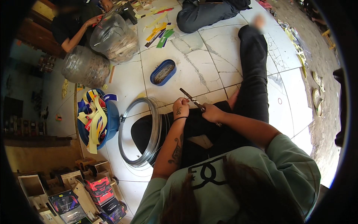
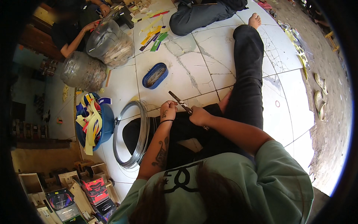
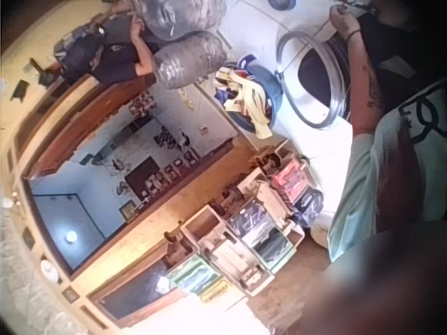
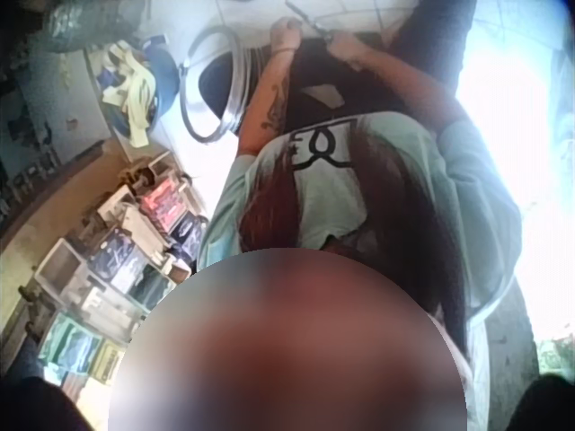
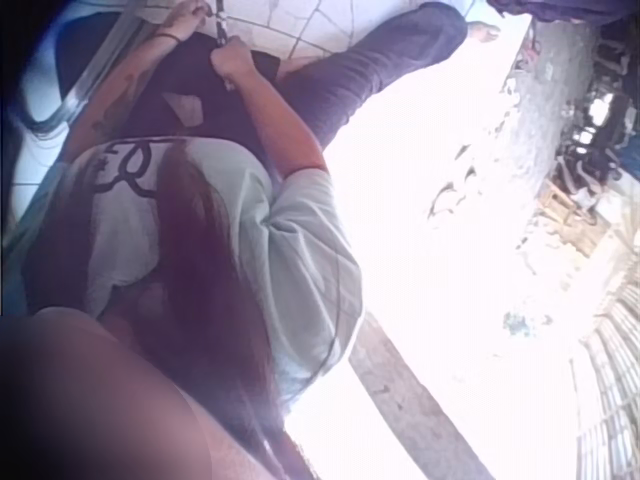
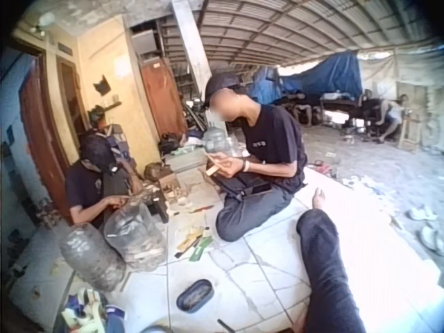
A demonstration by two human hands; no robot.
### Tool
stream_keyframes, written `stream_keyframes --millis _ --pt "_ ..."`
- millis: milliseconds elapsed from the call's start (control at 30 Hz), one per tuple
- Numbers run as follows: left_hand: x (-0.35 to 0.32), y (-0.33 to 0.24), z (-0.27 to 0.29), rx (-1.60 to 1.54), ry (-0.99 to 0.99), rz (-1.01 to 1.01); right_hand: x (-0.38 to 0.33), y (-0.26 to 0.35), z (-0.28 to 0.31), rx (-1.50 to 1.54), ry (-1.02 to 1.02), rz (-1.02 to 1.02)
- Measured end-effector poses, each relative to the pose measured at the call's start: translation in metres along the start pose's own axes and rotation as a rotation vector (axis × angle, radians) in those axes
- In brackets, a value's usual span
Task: The person sits on the floor and repeatedly assembles small wire components. They pick a thin wire from a coil, insert a small metal piece, and use pliers to crimp it. The process is repeated multiple times with the finished pieces placed into a blue container.
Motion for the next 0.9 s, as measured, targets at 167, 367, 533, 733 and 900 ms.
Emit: stream_keyframes --millis 167,367,533,733,900 --pt "0.004 -0.003 0.004 0.043 0.075 -0.094 0.005 -0.006 0.011 0.181 0.154 -0.119" --pt "-0.018 -0.013 0.027 -0.216 0.334 -0.091 -0.020 0.008 0.013 0.609 0.421 -0.125" --pt "-0.051 -0.031 0.065 -0.271 0.230 -0.136 -0.047 0.024 -0.003 0.739 0.490 -0.082" --pt "-0.054 -0.022 0.071 -0.485 0.191 -0.062 -0.060 0.043 -0.008 0.519 0.487 0.050" --pt "-0.045 -0.019 0.060 -0.206 0.055 -0.119 -0.056 0.048 -0.004 0.372 0.416 0.103"
Point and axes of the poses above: each hand's wrist, its own x-axis towards the middle knuckle, its own z-axis out of the back of the hand, y = z × x, the point moved 9 cm from there along x, towards the middle knuckle, and after that the axes turned 14 degrees about x, right-handed, at the moved point
